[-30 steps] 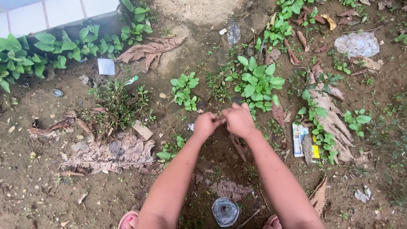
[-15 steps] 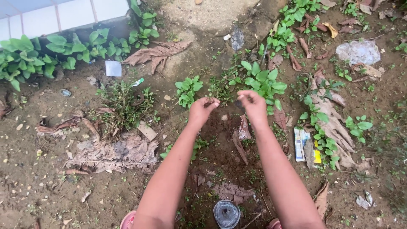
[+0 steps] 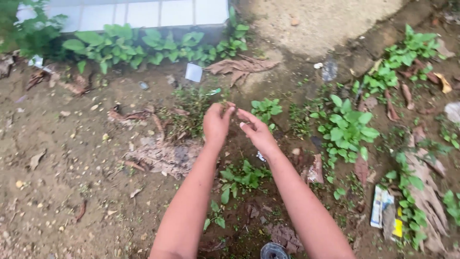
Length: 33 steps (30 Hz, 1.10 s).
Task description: Pulling small weeds and grass from the soil by hand in a garden area
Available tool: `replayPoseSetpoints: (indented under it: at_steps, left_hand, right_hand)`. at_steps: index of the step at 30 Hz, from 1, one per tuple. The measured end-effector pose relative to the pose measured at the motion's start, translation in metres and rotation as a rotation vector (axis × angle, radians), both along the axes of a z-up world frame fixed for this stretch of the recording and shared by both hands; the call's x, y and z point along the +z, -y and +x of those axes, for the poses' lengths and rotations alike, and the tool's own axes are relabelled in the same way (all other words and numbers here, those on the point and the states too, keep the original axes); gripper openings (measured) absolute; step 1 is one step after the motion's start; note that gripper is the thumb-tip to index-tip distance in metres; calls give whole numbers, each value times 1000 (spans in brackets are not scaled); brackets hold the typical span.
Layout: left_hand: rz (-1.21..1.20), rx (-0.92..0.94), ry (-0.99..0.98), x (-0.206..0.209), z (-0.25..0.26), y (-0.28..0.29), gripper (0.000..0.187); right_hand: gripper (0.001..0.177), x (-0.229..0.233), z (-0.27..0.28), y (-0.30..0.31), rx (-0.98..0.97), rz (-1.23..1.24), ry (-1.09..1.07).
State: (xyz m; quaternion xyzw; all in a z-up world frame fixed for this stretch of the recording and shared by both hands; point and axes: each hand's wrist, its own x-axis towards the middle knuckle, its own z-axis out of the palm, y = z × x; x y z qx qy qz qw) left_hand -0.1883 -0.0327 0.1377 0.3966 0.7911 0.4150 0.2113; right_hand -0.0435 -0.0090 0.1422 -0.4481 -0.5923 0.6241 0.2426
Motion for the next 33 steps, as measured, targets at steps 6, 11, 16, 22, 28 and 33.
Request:
replayPoseSetpoints:
  at_steps: [6, 11, 16, 22, 28, 33]
  left_hand:
    - [-354, 50, -236, 20, -69, 31, 49]
    - [-193, 75, -352, 12, -36, 24, 62]
    - [-159, -413, -414, -72, 40, 0, 20]
    - [-430, -852, -255, -90, 105, 5, 15]
    - [-535, -895, -223, -96, 137, 0, 16]
    - [-441, -910, -104, -72, 140, -10, 15]
  right_hand:
    - [32, 5, -18, 7, 108, -2, 72]
    - [25, -26, 30, -12, 320, 122, 349]
    - [20, -71, 99, -20, 596, 145, 669]
    - [46, -70, 140, 11, 769, 205, 804]
    - [33, -108, 148, 34, 642, 392, 869]
    - [26, -112, 174, 14, 365, 253, 631]
